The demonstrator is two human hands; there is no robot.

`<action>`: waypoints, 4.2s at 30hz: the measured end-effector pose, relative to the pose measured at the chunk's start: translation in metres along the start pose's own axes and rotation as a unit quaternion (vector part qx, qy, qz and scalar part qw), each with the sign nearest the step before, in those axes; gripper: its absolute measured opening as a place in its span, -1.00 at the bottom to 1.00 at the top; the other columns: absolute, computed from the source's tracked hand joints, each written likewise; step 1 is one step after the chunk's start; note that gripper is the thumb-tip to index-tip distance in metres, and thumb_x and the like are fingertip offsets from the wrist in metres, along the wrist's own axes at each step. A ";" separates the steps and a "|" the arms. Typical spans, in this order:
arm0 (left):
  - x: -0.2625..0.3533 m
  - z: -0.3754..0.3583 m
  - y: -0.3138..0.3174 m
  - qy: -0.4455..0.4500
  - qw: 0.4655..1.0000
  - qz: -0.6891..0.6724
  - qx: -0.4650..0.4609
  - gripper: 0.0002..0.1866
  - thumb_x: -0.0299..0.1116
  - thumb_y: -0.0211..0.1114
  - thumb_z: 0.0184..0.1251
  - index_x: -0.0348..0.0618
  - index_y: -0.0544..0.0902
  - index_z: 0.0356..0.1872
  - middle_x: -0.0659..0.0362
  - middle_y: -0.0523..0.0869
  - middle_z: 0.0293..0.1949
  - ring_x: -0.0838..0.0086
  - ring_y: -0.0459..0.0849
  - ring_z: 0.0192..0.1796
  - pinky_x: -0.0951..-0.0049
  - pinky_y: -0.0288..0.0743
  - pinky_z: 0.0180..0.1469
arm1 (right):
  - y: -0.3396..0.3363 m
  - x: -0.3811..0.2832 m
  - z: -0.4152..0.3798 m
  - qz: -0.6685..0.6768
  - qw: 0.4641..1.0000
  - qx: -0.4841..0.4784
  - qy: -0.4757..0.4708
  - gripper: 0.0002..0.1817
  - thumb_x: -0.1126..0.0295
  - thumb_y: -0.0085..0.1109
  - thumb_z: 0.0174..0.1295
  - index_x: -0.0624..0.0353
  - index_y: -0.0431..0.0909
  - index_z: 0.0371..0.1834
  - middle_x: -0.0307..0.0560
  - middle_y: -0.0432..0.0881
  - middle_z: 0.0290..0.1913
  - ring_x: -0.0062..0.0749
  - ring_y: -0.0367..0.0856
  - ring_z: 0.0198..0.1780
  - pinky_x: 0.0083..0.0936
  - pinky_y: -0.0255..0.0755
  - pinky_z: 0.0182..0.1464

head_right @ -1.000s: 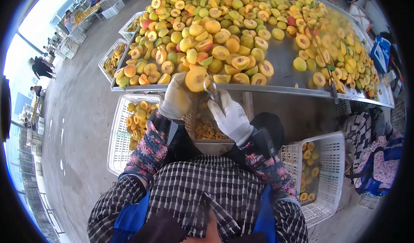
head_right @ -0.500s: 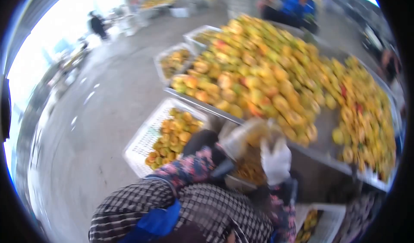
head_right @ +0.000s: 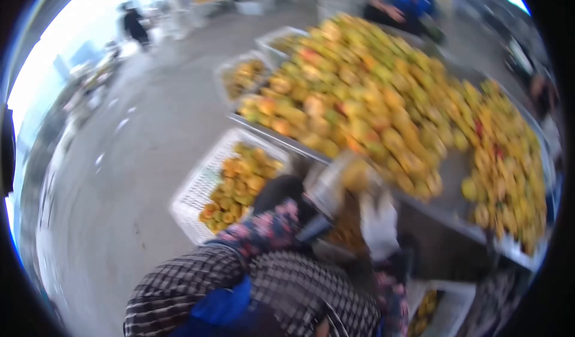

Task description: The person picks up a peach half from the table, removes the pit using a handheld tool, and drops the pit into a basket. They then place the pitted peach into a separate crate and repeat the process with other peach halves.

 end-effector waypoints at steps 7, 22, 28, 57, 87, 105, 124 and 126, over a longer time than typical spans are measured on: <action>-0.036 0.011 -0.023 -0.125 0.980 -0.114 0.100 -0.55 -0.08 0.21 0.43 -0.15 0.43 0.16 0.03 0.59 0.01 0.11 0.61 0.08 0.08 0.51 0.17 | -0.008 -0.014 0.007 0.058 0.995 0.014 0.077 -0.47 0.21 0.01 0.42 0.44 0.25 0.26 0.38 0.62 -0.34 0.30 0.62 -0.27 0.00 0.45 -0.28; -0.024 -0.001 -0.044 -0.080 0.987 -0.044 0.133 -0.73 -0.25 0.17 0.45 -0.18 0.50 0.02 0.06 0.61 -0.10 0.18 0.67 -0.05 0.25 0.60 0.00 | 0.025 -0.001 -0.002 0.044 0.991 -0.069 0.106 -0.70 0.32 0.06 0.36 0.33 0.34 -0.01 0.38 0.56 -0.39 0.36 0.54 -0.30 0.03 0.38 -0.32; -0.015 -0.004 -0.058 -0.001 0.991 0.072 0.113 -0.69 -0.28 0.05 0.52 -0.29 0.52 0.08 0.06 0.63 -0.01 0.34 0.62 0.07 0.36 0.52 0.13 | 0.046 -0.001 -0.004 0.181 0.976 -0.085 0.091 -0.72 0.34 0.01 0.40 0.34 0.34 -0.01 0.34 0.58 -0.30 0.31 0.57 -0.16 -0.12 0.43 -0.21; -0.026 0.012 -0.076 -0.025 0.976 0.179 0.124 -0.84 -0.39 0.29 0.38 -0.21 0.68 -0.11 0.29 0.70 -0.29 0.63 0.64 -0.25 0.62 0.53 -0.16 | 0.067 0.035 -0.006 0.112 0.987 -0.107 0.047 -0.68 0.21 -0.08 0.45 0.28 0.43 -0.05 0.44 0.58 -0.23 0.38 0.56 -0.12 -0.04 0.44 -0.16; -0.046 0.002 -0.054 -0.077 0.976 0.171 -0.107 -0.49 -0.08 0.30 0.37 -0.22 0.48 0.18 0.00 0.60 0.14 0.15 0.69 0.05 0.22 0.63 0.08 | 0.084 0.014 -0.062 0.731 0.492 -0.196 0.430 -0.61 -0.01 -0.13 0.51 0.10 0.44 -0.20 -0.40 0.17 -0.67 -0.64 0.03 -0.75 -0.62 -0.09 -0.70; -0.062 -0.010 -0.054 -0.141 0.972 0.133 -0.131 -0.55 -0.20 0.22 0.47 -0.15 0.43 0.27 0.13 0.56 0.18 0.45 0.59 0.14 0.44 0.50 0.18 | 0.073 0.060 -0.072 0.495 0.770 -0.143 0.377 -0.65 -0.04 0.05 0.43 0.00 0.54 -0.20 -0.42 0.44 -0.55 -0.70 0.31 -0.62 -0.68 0.19 -0.57; -0.067 -0.009 -0.055 -0.080 0.967 0.176 -0.164 -0.51 -0.12 0.14 0.51 -0.09 0.35 0.34 0.05 0.51 0.23 0.36 0.58 0.15 0.35 0.51 0.21 | 0.074 0.041 -0.076 0.529 0.757 -0.070 0.377 -0.63 -0.10 0.00 0.43 -0.02 0.50 -0.18 -0.39 0.42 -0.57 -0.68 0.29 -0.64 -0.66 0.18 -0.60; -0.066 -0.009 -0.056 -0.061 0.966 0.199 -0.156 -0.50 -0.11 0.15 0.50 -0.08 0.35 0.33 0.04 0.51 0.23 0.35 0.59 0.14 0.34 0.52 0.20 | 0.089 0.058 -0.074 0.516 0.795 -0.063 0.313 -0.62 -0.11 -0.01 0.43 -0.03 0.50 -0.19 -0.39 0.42 -0.57 -0.67 0.29 -0.65 -0.68 0.15 -0.61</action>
Point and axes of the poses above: each hand's wrist, its own z-axis towards the middle knuckle, its own y-axis out of the palm, x = y × z, the point moved 8 cm from there along z, towards the middle knuckle
